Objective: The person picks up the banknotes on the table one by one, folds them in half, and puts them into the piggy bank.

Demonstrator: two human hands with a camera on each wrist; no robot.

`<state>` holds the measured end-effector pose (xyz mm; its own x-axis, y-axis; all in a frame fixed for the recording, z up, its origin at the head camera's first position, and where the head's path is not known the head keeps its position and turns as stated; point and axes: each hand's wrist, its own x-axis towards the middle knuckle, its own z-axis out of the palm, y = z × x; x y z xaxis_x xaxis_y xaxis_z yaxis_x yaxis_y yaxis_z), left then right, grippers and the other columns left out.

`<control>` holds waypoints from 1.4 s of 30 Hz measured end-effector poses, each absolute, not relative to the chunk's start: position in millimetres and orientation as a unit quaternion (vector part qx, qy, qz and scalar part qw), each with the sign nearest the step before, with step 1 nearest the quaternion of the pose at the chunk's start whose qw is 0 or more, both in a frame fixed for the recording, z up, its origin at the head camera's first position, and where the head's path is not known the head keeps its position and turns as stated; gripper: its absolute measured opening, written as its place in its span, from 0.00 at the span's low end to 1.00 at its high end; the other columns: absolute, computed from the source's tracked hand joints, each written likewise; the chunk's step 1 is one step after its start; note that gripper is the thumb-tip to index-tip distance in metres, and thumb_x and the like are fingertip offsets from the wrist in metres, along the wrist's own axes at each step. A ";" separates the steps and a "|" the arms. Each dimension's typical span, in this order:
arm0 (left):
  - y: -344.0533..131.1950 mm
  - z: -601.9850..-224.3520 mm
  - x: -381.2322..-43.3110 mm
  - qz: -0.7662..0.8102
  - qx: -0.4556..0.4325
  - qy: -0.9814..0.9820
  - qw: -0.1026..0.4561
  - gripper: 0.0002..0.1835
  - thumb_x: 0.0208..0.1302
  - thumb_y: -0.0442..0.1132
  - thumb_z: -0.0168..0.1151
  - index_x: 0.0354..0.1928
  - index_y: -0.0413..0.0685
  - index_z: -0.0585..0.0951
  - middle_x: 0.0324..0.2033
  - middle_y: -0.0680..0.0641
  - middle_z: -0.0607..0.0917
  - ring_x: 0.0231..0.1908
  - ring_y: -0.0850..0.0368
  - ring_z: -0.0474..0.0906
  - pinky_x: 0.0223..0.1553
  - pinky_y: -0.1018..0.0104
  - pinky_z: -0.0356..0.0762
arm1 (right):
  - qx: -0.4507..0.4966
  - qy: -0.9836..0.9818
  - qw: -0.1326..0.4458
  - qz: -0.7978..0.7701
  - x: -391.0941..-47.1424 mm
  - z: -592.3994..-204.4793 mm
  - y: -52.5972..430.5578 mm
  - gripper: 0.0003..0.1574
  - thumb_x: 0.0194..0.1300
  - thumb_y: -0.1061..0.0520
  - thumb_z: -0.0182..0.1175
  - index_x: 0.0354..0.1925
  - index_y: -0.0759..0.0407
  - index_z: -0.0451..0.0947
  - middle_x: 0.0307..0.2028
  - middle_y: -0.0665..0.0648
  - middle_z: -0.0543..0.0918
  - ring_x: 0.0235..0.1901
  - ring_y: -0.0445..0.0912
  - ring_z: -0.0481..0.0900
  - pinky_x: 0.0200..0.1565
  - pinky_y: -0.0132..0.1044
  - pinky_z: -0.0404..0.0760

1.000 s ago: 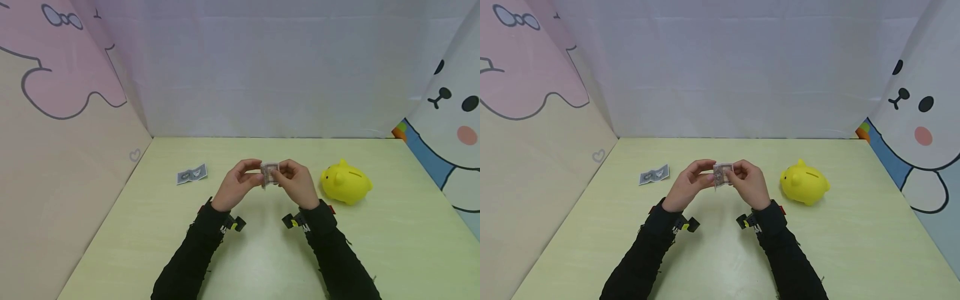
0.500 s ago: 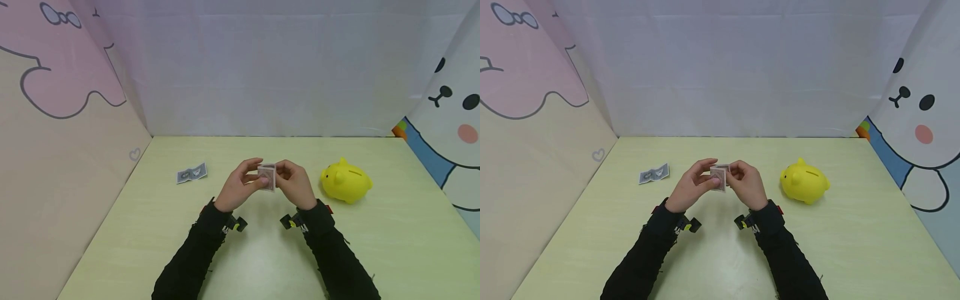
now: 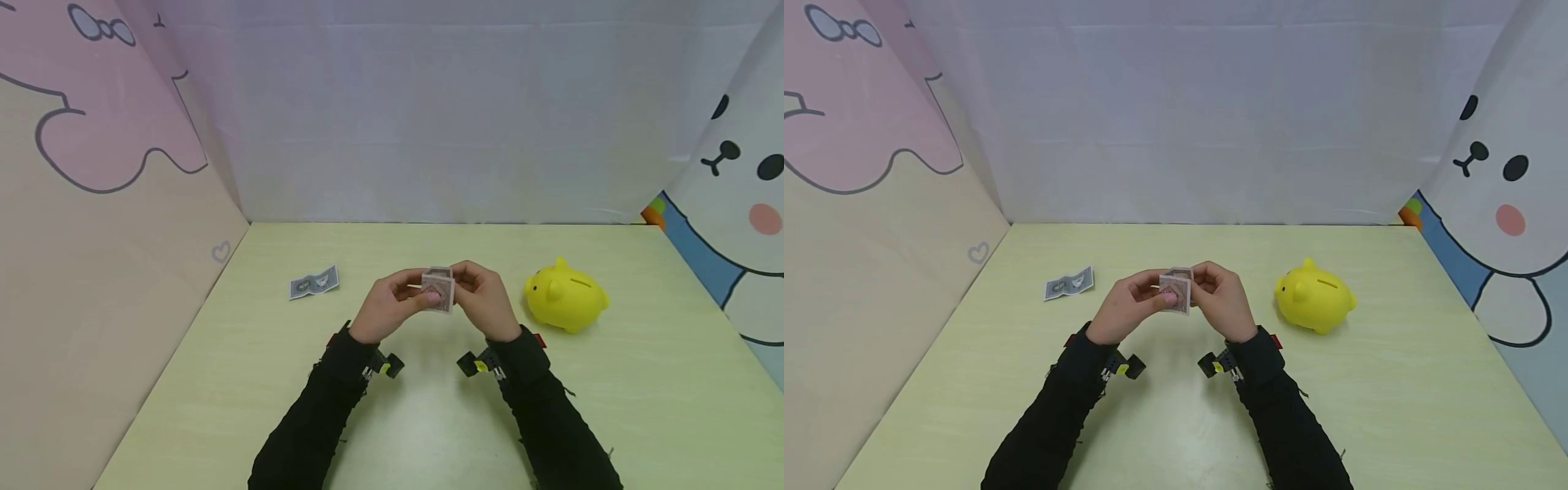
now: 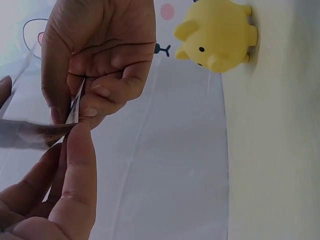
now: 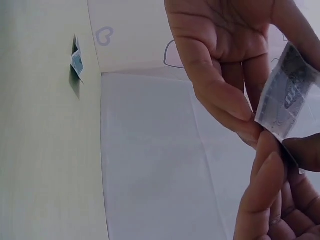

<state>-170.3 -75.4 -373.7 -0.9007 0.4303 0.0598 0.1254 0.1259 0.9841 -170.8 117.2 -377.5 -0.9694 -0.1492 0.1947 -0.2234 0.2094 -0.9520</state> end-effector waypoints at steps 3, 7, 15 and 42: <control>-74.5 -373.6 -170.0 0.631 0.186 0.744 0.114 0.26 0.64 0.44 0.67 0.62 0.46 0.76 0.52 0.41 0.82 0.46 0.55 0.83 0.50 0.57 0.82 | 0.123 -0.776 0.032 0.618 -171.0 -377.6 116.9 0.09 0.68 0.64 0.59 0.44 0.70 0.78 0.36 0.65 0.83 0.28 0.44 0.80 0.35 0.32 0.83; -73.5 -373.1 -169.0 0.622 0.182 0.754 0.106 0.23 0.65 0.42 0.66 0.61 0.46 0.77 0.49 0.42 0.82 0.43 0.57 0.82 0.45 0.66 0.80 | 0.122 -0.776 0.033 0.617 -170.9 -377.3 116.8 0.08 0.68 0.65 0.59 0.44 0.70 0.78 0.35 0.64 0.83 0.29 0.49 0.80 0.34 0.33 0.83; -72.9 -372.5 -168.5 0.609 0.184 0.766 0.094 0.20 0.67 0.41 0.64 0.59 0.43 0.79 0.48 0.41 0.84 0.42 0.58 0.82 0.43 0.67 0.79 | 0.109 -0.771 0.022 0.627 -171.7 -378.0 115.7 0.09 0.66 0.65 0.61 0.43 0.70 0.78 0.32 0.59 0.82 0.26 0.43 0.79 0.33 0.30 0.82; -73.1 -369.5 -164.7 0.646 0.237 0.718 0.106 0.20 0.78 0.37 0.44 0.64 0.32 0.72 0.59 0.32 0.76 0.60 0.39 0.75 0.58 0.57 0.79 | 0.081 -0.777 0.027 0.624 -173.2 -380.8 115.2 0.11 0.66 0.64 0.61 0.45 0.69 0.79 0.36 0.60 0.84 0.28 0.38 0.80 0.32 0.30 0.81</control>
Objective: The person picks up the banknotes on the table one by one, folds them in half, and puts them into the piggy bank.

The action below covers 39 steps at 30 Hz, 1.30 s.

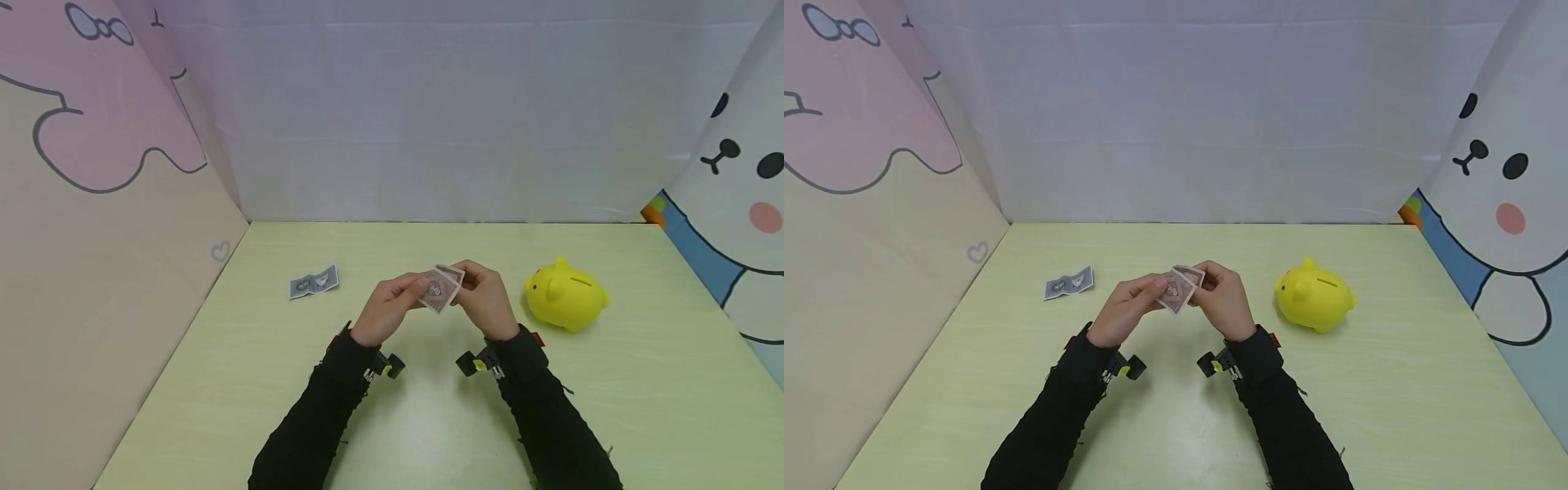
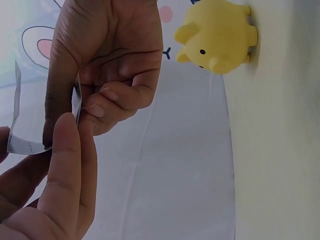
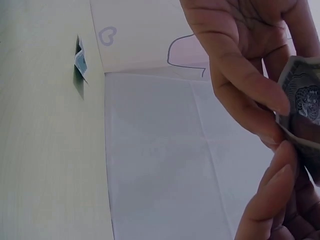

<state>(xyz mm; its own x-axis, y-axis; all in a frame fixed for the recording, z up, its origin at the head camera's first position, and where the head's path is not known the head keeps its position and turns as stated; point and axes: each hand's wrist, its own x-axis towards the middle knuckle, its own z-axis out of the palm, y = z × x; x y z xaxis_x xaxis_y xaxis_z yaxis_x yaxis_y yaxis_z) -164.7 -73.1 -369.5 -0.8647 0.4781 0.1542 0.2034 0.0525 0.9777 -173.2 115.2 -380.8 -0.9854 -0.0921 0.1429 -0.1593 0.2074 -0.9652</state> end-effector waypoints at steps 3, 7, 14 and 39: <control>-72.7 -369.5 -164.5 0.642 0.230 0.724 0.107 0.20 0.77 0.36 0.48 0.65 0.35 0.72 0.60 0.34 0.77 0.57 0.41 0.77 0.55 0.59 0.81 | 0.079 -0.786 0.036 0.612 -173.2 -381.5 114.7 0.10 0.66 0.65 0.61 0.45 0.69 0.80 0.40 0.65 0.84 0.33 0.40 0.80 0.35 0.30 0.80; -71.8 -368.8 -164.1 0.642 0.221 0.727 0.105 0.21 0.75 0.36 0.51 0.66 0.37 0.71 0.60 0.35 0.77 0.53 0.43 0.80 0.53 0.61 0.82 | 0.084 -0.790 0.045 0.606 -173.2 -382.2 114.7 0.09 0.65 0.66 0.61 0.44 0.69 0.80 0.42 0.67 0.83 0.37 0.44 0.79 0.39 0.30 0.79; -71.1 -369.5 -165.5 0.647 0.198 0.733 0.065 0.20 0.73 0.37 0.54 0.64 0.38 0.75 0.56 0.36 0.81 0.50 0.48 0.81 0.51 0.61 0.83 | 0.105 -0.784 0.034 0.611 -172.8 -380.4 117.3 0.13 0.68 0.63 0.60 0.49 0.68 0.81 0.44 0.66 0.84 0.35 0.41 0.80 0.39 0.30 0.81; -69.2 -369.3 -167.3 0.675 0.160 0.720 0.039 0.17 0.70 0.34 0.58 0.57 0.34 0.77 0.49 0.35 0.80 0.44 0.54 0.83 0.49 0.61 0.84 | 0.105 -0.739 0.019 0.666 -170.2 -372.0 123.3 0.17 0.73 0.59 0.55 0.50 0.70 0.80 0.34 0.43 0.85 0.30 0.41 0.84 0.40 0.32 0.86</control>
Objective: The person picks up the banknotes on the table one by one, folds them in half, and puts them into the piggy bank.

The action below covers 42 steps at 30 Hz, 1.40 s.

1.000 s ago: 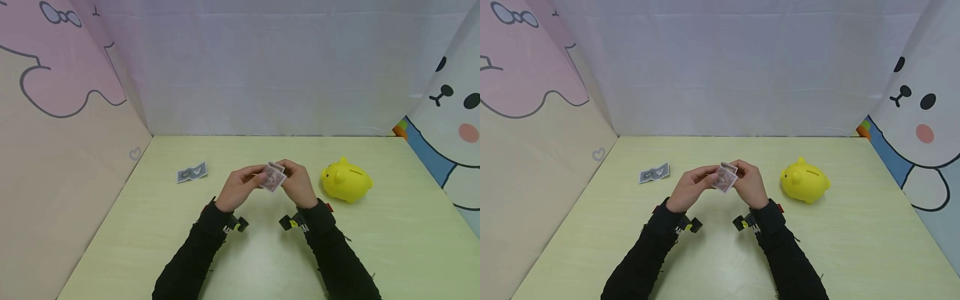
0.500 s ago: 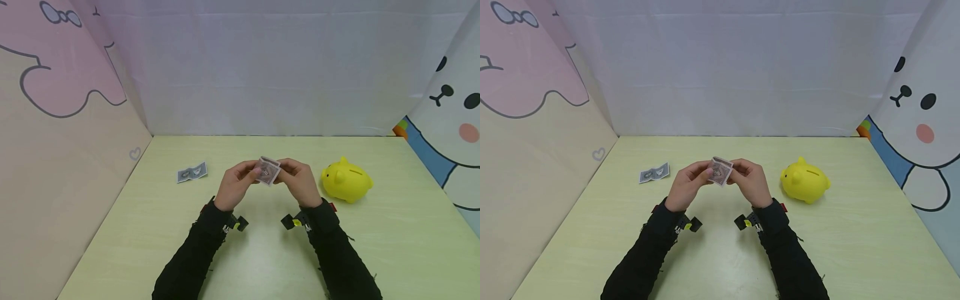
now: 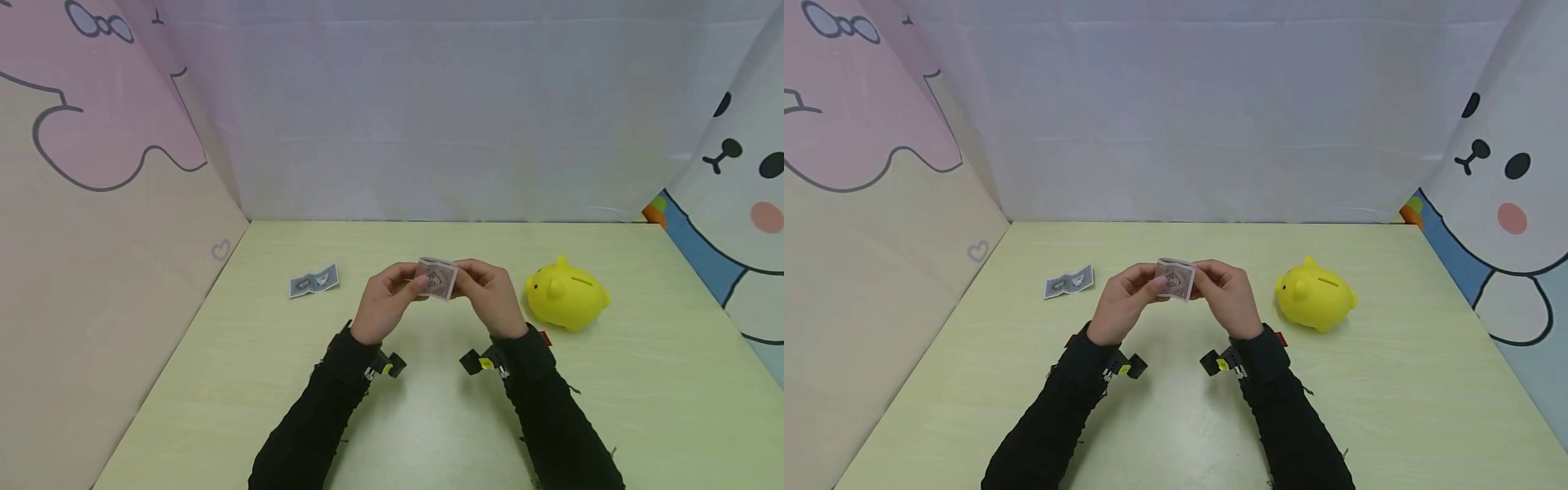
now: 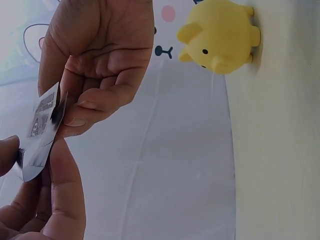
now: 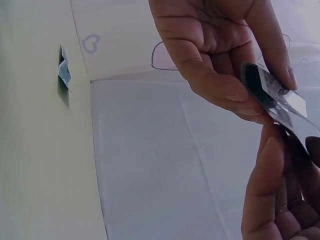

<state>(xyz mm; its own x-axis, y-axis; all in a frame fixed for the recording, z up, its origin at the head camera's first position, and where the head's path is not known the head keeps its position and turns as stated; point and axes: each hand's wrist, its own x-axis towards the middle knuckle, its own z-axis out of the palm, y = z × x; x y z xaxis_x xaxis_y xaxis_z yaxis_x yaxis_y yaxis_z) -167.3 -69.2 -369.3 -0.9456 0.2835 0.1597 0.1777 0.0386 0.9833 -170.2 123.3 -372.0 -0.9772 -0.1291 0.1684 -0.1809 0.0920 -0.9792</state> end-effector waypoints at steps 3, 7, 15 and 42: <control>-69.1 -369.4 -167.1 0.677 0.157 0.718 0.040 0.17 0.70 0.34 0.58 0.57 0.34 0.77 0.49 0.35 0.80 0.46 0.51 0.83 0.50 0.61 0.84 | 0.105 -0.735 0.018 0.670 -169.8 -371.4 123.6 0.17 0.73 0.59 0.53 0.51 0.71 0.79 0.35 0.43 0.85 0.31 0.41 0.84 0.40 0.32 0.86; -68.7 -369.0 -166.9 0.679 0.153 0.717 0.042 0.17 0.70 0.34 0.58 0.57 0.33 0.77 0.50 0.34 0.81 0.47 0.48 0.83 0.48 0.60 0.84 | 0.108 -0.731 0.022 0.673 -169.6 -371.2 123.8 0.18 0.74 0.59 0.53 0.52 0.72 0.79 0.36 0.42 0.85 0.31 0.40 0.85 0.40 0.32 0.86; -68.7 -366.5 -166.0 0.678 0.146 0.719 0.045 0.15 0.69 0.34 0.60 0.54 0.32 0.78 0.48 0.32 0.83 0.45 0.46 0.86 0.45 0.58 0.85 | 0.110 -0.736 0.040 0.667 -169.3 -371.2 123.6 0.17 0.74 0.60 0.53 0.50 0.71 0.80 0.34 0.40 0.85 0.30 0.40 0.84 0.39 0.32 0.86; -69.7 -368.6 -167.0 0.687 0.142 0.711 0.033 0.15 0.67 0.33 0.62 0.51 0.31 0.80 0.46 0.32 0.85 0.43 0.49 0.86 0.44 0.59 0.86 | 0.141 -0.752 0.032 0.643 -168.6 -370.6 126.0 0.14 0.68 0.60 0.61 0.46 0.70 0.81 0.38 0.52 0.85 0.30 0.41 0.82 0.36 0.32 0.85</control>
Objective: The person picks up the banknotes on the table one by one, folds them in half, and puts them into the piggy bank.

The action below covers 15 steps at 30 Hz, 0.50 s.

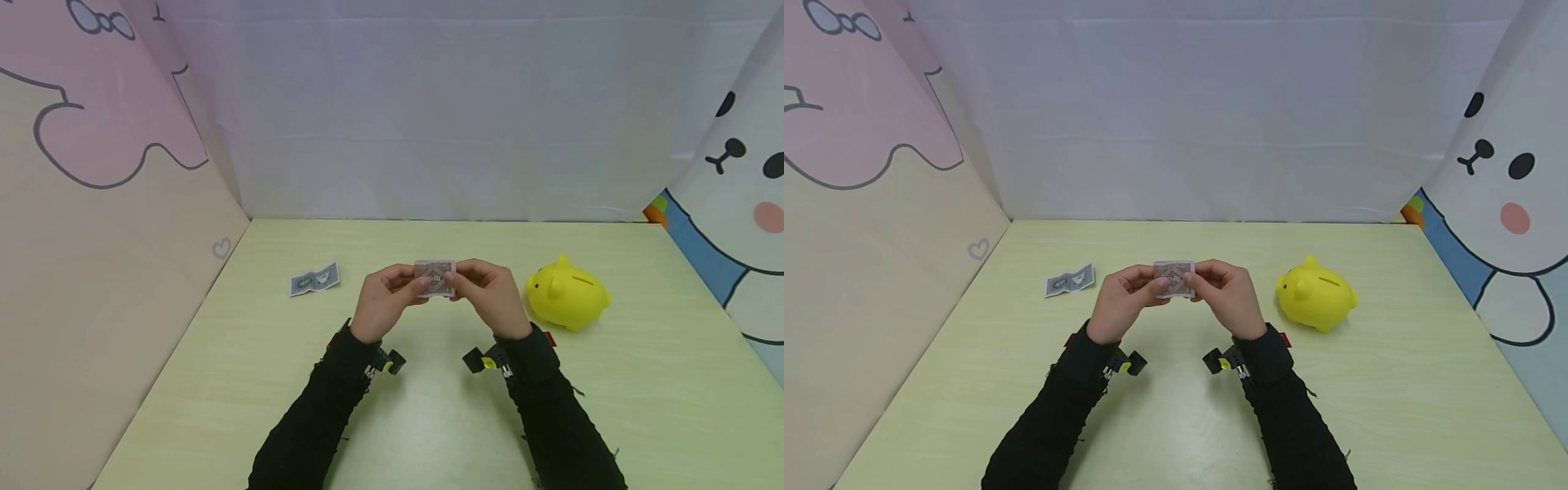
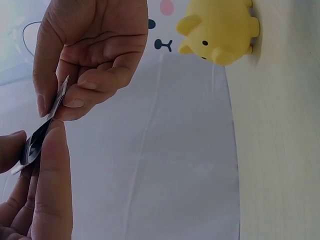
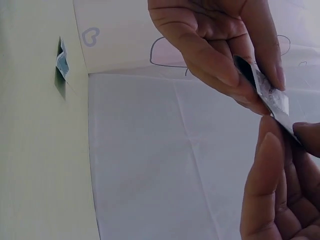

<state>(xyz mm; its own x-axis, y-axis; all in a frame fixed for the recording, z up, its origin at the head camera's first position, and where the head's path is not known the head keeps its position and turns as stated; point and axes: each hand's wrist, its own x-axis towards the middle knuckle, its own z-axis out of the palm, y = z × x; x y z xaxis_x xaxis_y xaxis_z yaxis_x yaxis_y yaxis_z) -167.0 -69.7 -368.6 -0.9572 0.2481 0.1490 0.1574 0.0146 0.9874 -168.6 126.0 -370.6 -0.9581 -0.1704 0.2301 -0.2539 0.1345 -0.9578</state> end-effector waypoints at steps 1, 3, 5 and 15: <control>-69.8 -368.7 -167.0 0.688 0.141 0.711 0.033 0.15 0.67 0.33 0.62 0.51 0.31 0.81 0.46 0.32 0.85 0.43 0.49 0.87 0.43 0.59 0.86 | 0.140 -0.752 0.032 0.643 -168.7 -370.8 126.0 0.14 0.68 0.60 0.61 0.46 0.71 0.81 0.37 0.51 0.85 0.30 0.41 0.82 0.36 0.32 0.85; -69.8 -368.4 -166.8 0.688 0.139 0.711 0.033 0.14 0.67 0.33 0.62 0.51 0.31 0.81 0.46 0.32 0.85 0.42 0.50 0.87 0.43 0.59 0.86 | 0.138 -0.752 0.032 0.644 -168.9 -371.3 126.1 0.14 0.68 0.60 0.61 0.46 0.71 0.81 0.36 0.48 0.84 0.29 0.41 0.82 0.36 0.31 0.85; -69.9 -368.5 -167.1 0.688 0.135 0.712 0.035 0.14 0.66 0.33 0.62 0.50 0.31 0.81 0.46 0.32 0.85 0.41 0.51 0.87 0.42 0.59 0.86 | 0.137 -0.752 0.032 0.644 -169.2 -371.6 126.1 0.14 0.68 0.60 0.61 0.46 0.71 0.81 0.35 0.46 0.84 0.29 0.41 0.81 0.36 0.31 0.85; -70.1 -367.7 -167.6 0.693 0.124 0.709 0.041 0.13 0.67 0.32 0.61 0.50 0.29 0.81 0.45 0.31 0.85 0.36 0.58 0.86 0.40 0.63 0.86 | 0.132 -0.756 0.025 0.641 -169.6 -371.8 126.6 0.14 0.69 0.59 0.61 0.45 0.71 0.82 0.34 0.48 0.84 0.28 0.43 0.81 0.36 0.30 0.85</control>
